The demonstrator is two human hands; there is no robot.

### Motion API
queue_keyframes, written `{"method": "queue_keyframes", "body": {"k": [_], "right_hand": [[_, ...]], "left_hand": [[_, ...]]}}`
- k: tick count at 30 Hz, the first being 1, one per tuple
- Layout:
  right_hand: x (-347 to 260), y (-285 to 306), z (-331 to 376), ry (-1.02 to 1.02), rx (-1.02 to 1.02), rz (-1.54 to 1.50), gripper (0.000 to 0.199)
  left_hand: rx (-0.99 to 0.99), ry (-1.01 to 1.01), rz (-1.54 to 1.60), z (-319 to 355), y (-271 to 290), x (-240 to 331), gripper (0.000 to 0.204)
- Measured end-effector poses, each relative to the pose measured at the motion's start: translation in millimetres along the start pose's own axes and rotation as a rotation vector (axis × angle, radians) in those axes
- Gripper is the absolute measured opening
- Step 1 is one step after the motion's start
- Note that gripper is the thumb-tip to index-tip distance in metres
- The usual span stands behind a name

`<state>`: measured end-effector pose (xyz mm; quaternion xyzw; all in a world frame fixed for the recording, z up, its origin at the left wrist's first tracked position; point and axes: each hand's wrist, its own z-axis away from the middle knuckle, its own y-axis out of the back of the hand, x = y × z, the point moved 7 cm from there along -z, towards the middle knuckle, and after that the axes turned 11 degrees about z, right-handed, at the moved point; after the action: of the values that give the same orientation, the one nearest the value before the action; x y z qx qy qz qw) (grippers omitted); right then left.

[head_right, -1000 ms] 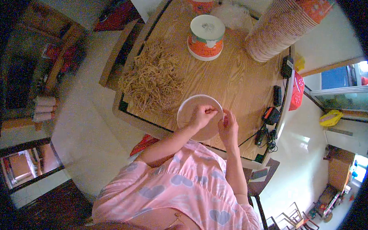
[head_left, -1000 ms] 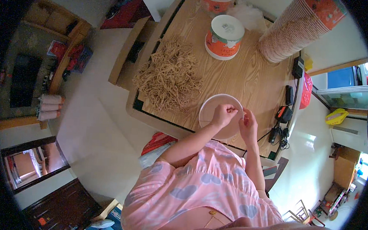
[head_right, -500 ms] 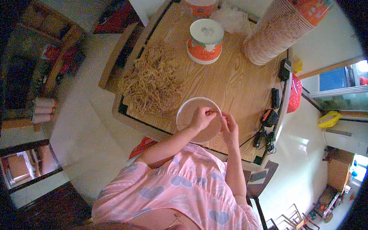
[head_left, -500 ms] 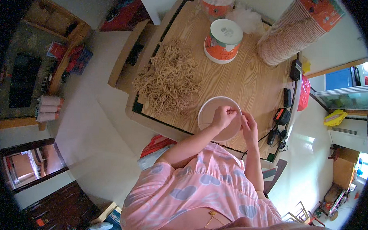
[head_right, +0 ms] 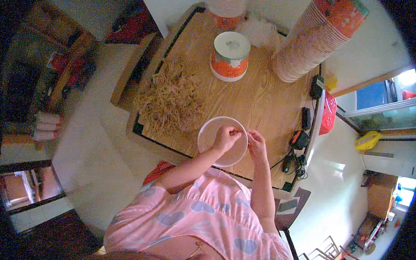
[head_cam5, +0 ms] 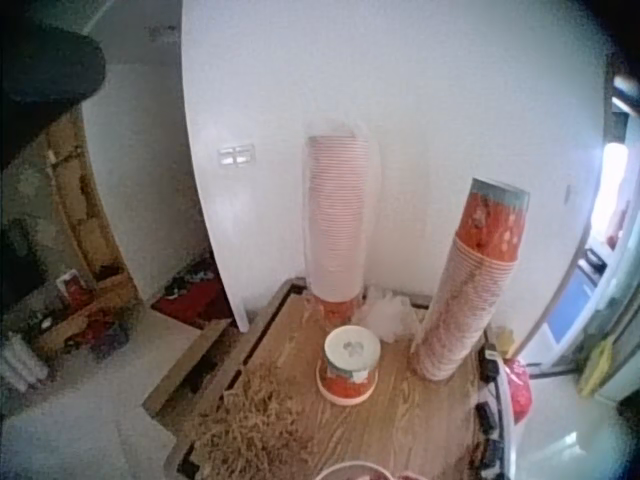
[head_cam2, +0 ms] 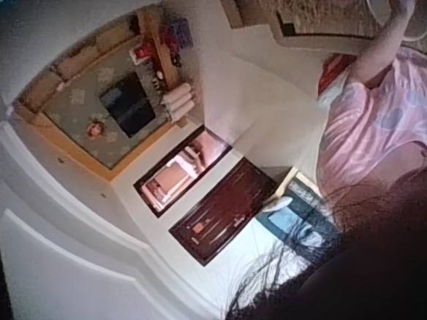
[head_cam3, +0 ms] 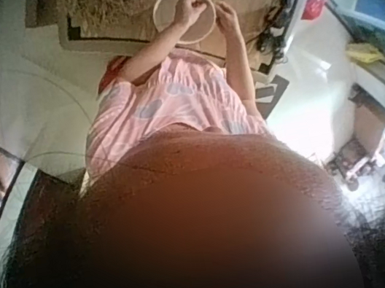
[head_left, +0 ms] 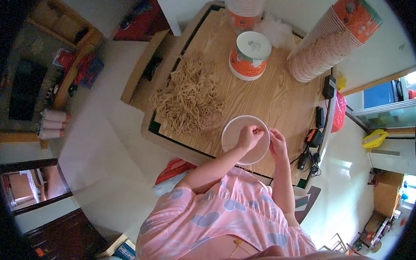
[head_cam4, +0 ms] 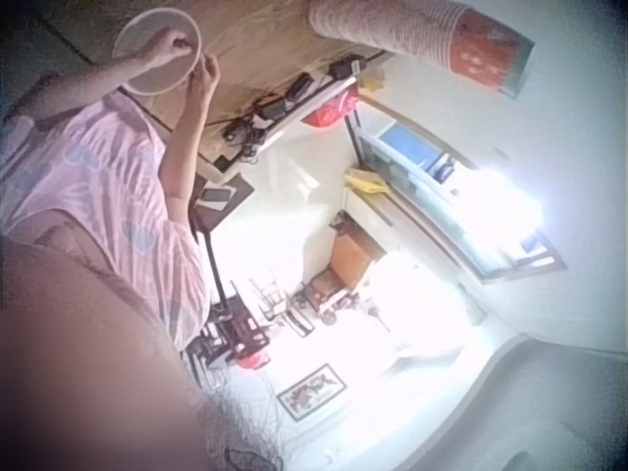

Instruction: Adding shredded paper filler to decorative paper containers.

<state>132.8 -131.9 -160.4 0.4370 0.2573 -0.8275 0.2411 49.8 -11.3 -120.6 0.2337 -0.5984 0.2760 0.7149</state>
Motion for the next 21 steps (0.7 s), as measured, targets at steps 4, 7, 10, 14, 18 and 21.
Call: {"method": "queue_keyframes", "body": {"k": [4, 7, 10, 14, 18, 21], "right_hand": [[-9.0, -6.1, -1.1, 0.05, -0.055, 0.006, 0.01], [-16.6, -8.2, -1.0, 0.129, -0.032, 0.19, 0.009], [-23.6, 8.4, -0.3, 0.289, 0.107, 0.484, 0.01], [-50.8, -23.6, 24.8, 0.389, 0.288, 0.694, 0.009], [-66.8, -34.7, 41.0, 0.44, 0.36, 0.653, 0.01], [-69.3, -29.9, 43.6, 0.459, 0.429, 0.759, 0.01]], "left_hand": [[0.005, 0.005, -0.006, 0.0, 2.7, 4.1, 0.016], [-0.044, -0.034, -0.139, 2.5, 2.2, 3.8, 0.019], [-0.076, -0.41, -0.556, 19.2, -7.0, 67.5, 0.03], [-0.062, -0.647, -0.779, 11.6, 3.1, 87.8, 0.018], [-0.357, -0.421, -0.914, -7.5, -3.9, 68.2, 0.008], [-0.406, -0.407, -0.866, -1.4, -4.6, 62.3, 0.009]]}}
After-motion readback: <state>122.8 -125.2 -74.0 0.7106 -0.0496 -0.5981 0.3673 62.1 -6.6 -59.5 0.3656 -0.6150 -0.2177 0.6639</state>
